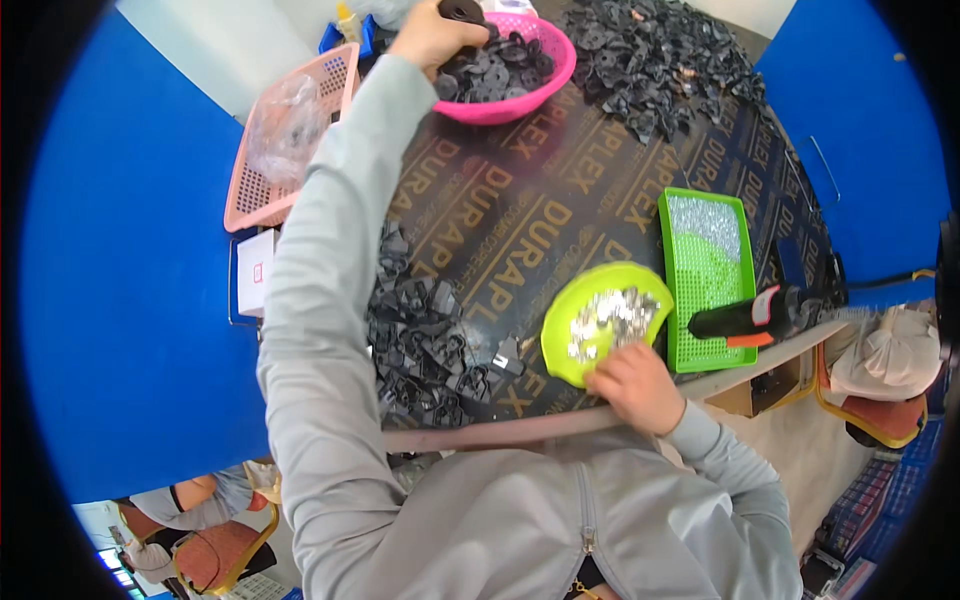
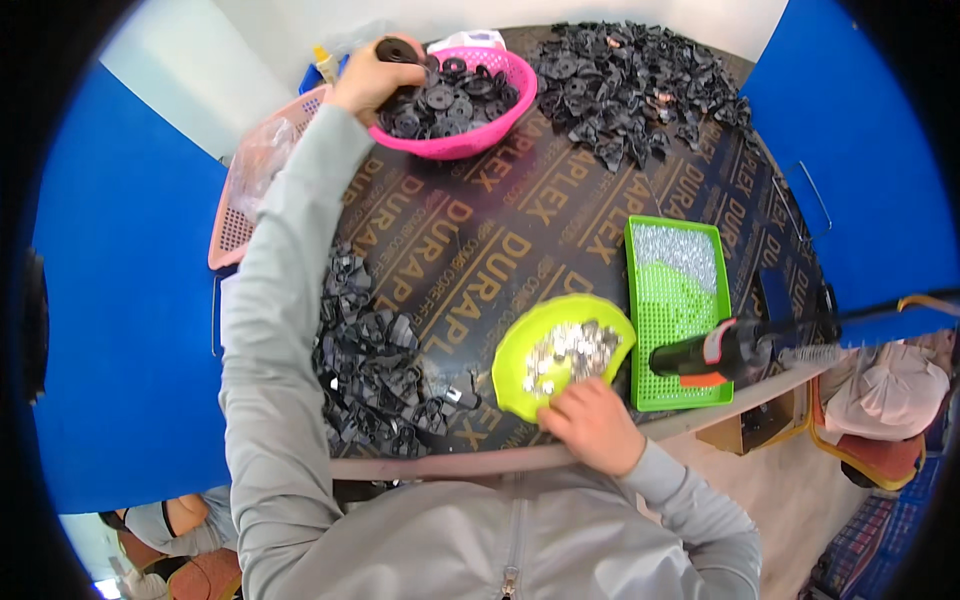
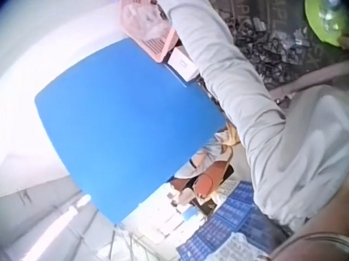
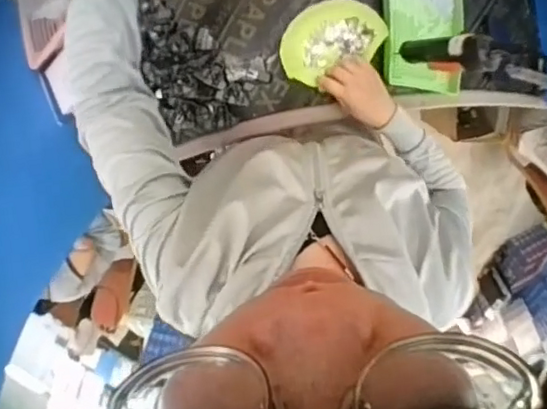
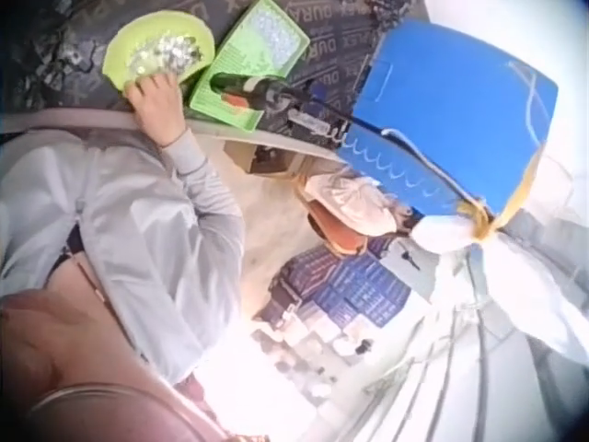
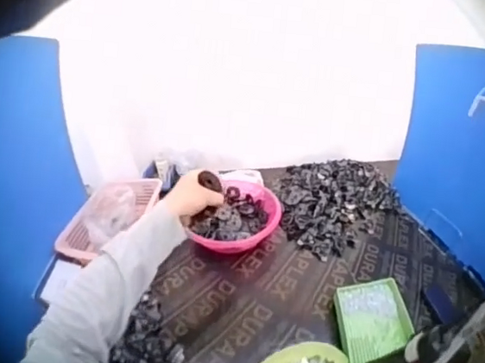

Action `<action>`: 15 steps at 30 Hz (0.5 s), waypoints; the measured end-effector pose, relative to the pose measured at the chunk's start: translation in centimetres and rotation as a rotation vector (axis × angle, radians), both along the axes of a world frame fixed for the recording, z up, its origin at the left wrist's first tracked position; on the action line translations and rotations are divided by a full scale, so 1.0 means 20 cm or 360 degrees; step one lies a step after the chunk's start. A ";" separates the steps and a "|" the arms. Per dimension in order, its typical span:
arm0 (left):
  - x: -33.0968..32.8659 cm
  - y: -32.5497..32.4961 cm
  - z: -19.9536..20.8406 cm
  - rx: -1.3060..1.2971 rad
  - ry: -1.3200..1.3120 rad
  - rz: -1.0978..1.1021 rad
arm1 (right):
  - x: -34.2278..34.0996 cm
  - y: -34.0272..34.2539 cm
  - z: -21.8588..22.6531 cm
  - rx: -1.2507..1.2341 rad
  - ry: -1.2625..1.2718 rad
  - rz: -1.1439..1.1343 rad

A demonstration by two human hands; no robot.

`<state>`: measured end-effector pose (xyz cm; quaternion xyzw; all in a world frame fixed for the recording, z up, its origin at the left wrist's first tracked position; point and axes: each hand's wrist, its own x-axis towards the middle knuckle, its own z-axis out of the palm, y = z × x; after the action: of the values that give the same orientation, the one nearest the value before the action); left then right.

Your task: The recorder is assembling small plastic and metal components using an electric screwdriver at a factory workstation.

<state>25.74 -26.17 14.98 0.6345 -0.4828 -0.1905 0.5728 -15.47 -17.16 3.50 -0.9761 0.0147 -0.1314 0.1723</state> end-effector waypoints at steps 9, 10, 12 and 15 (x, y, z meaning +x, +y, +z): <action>-0.90 0.81 -0.09 0.0281 -0.0699 -0.0448 | 0.36 -0.21 -0.01 0.0023 -0.0323 -0.0410; -0.99 0.86 -0.16 0.0335 -0.0815 -0.0486 | 0.37 -0.22 0.00 0.0081 -0.0549 -0.0466; -1.15 0.94 -0.27 0.0487 -0.0969 -0.0518 | 0.34 -0.20 0.07 0.0334 -0.0724 -0.0556; -1.29 0.96 -0.43 0.0686 -0.1162 -0.0496 | 0.21 -0.14 0.09 0.0696 -0.0926 -0.0654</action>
<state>-0.13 -6.98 6.40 0.6848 -0.6922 -0.1343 0.1841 -11.23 -19.91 5.33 -0.8155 0.1874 -0.4273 0.3425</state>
